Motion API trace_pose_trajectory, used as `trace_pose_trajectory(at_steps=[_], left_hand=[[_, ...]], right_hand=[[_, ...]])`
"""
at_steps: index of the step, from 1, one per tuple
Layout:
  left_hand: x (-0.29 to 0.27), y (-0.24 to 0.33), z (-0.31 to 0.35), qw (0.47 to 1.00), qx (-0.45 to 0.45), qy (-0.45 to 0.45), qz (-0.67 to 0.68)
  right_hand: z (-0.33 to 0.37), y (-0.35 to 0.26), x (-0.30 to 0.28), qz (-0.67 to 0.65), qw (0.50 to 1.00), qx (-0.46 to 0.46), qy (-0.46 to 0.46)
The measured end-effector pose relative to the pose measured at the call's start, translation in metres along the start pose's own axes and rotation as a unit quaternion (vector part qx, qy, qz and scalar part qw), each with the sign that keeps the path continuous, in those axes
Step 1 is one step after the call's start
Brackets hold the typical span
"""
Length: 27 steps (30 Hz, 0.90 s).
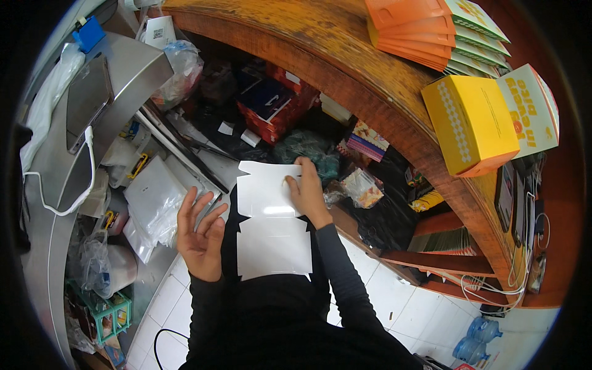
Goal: The person folds flat cardboard pieces into small rectangular boxes, aligning edges and tucking flaps to form the shape. Completed boxes are stacked on the counter to the right. The person repeats this process with multiple identical pieces throughout the clip.
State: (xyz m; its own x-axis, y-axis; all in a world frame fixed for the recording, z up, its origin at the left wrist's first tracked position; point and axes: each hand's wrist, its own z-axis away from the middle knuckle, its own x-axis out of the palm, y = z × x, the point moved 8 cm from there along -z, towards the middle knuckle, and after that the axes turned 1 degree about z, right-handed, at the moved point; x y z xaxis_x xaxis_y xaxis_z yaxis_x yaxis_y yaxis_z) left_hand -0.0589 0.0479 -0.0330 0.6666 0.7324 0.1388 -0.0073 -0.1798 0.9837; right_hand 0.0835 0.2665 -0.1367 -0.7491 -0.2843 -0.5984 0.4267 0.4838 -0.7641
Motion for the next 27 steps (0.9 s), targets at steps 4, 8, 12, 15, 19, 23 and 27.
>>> trace_pose_trajectory(at_steps=[4, 8, 12, 15, 19, 23, 27], left_hand=[[-0.002, -0.014, -0.009, 0.997, 0.004, -0.016, -0.081], [0.004, -0.020, -0.018, 0.984, 0.046, -0.021, -0.173], [0.022, -0.046, -0.012, 0.968, -0.168, -0.176, -0.055], [0.030, -0.017, -0.004, 0.954, -0.139, -0.266, 0.011], [0.047, 0.015, 0.006, 0.868, -0.120, -0.480, -0.036], [0.061, 0.035, 0.018, 0.902, -0.132, -0.400, 0.100], [0.051, 0.027, 0.017, 0.973, 0.018, -0.227, 0.020]], right_hand=[[0.007, -0.023, -0.036, -0.116, 0.993, 0.017, -0.009], [0.026, -0.056, -0.069, -0.225, 0.972, 0.015, -0.062], [0.035, -0.088, -0.104, -0.378, 0.922, -0.053, -0.072], [0.039, -0.091, -0.106, -0.458, 0.885, 0.017, -0.087], [0.056, -0.111, -0.094, -0.455, 0.878, 0.048, -0.142], [0.067, -0.134, -0.111, -0.411, 0.905, 0.019, -0.109], [0.077, -0.176, -0.111, -0.361, 0.919, -0.055, -0.151]])
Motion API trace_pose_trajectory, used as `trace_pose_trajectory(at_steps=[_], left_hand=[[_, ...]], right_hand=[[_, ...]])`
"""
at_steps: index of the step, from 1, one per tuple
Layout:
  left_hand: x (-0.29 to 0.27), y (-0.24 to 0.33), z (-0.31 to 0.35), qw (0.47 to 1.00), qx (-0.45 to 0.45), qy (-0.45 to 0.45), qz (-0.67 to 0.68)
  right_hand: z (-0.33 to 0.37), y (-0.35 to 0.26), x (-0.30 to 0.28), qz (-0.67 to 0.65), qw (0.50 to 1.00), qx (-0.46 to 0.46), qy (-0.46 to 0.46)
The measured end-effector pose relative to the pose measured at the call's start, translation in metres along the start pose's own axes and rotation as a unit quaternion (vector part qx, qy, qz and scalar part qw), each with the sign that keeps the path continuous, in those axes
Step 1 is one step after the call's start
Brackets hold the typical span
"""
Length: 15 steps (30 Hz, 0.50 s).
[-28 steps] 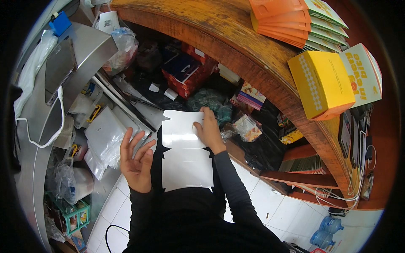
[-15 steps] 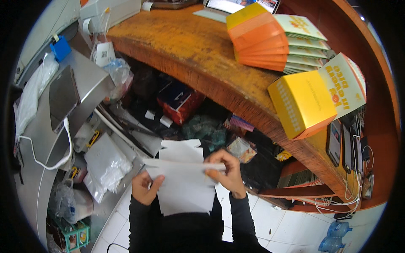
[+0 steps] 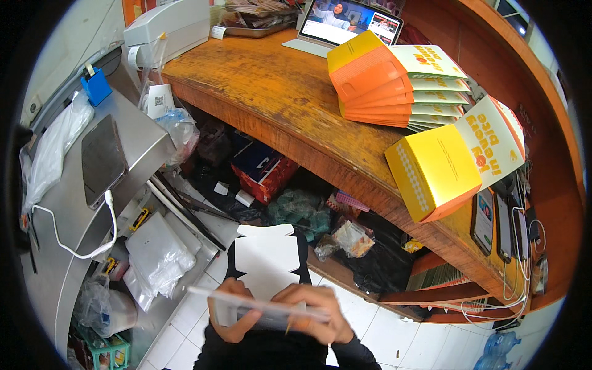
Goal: The person folds flat cardboard pieces into small rectangular boxes, aligning edges and tucking flaps to form the shape. Completed boxes are stacked on the counter to the right. The person repeats this process with multiple identical pieces throughout the clip.
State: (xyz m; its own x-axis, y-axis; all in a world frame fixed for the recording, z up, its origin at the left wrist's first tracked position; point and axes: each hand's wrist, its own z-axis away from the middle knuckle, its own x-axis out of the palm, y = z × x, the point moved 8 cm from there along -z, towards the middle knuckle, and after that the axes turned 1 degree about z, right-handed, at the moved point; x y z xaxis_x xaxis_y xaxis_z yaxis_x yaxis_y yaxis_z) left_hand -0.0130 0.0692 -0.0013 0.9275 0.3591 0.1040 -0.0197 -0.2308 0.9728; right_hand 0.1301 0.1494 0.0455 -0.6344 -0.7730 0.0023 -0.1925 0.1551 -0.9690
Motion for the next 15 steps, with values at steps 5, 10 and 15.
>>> trace_pose_trajectory(at_steps=[5, 10, 15], left_hand=[[-0.017, -0.014, 0.013, 0.967, 0.093, 0.184, 0.148], [-0.008, -0.004, 0.024, 0.975, 0.016, 0.219, 0.024], [0.036, 0.023, 0.022, 0.984, 0.143, 0.029, -0.098]], right_hand=[[0.002, -0.019, 0.031, 0.055, 0.995, -0.005, -0.078], [-0.002, 0.026, 0.002, 0.095, 0.991, 0.024, 0.090], [-0.016, 0.068, -0.021, -0.010, 0.990, 0.081, 0.115]])
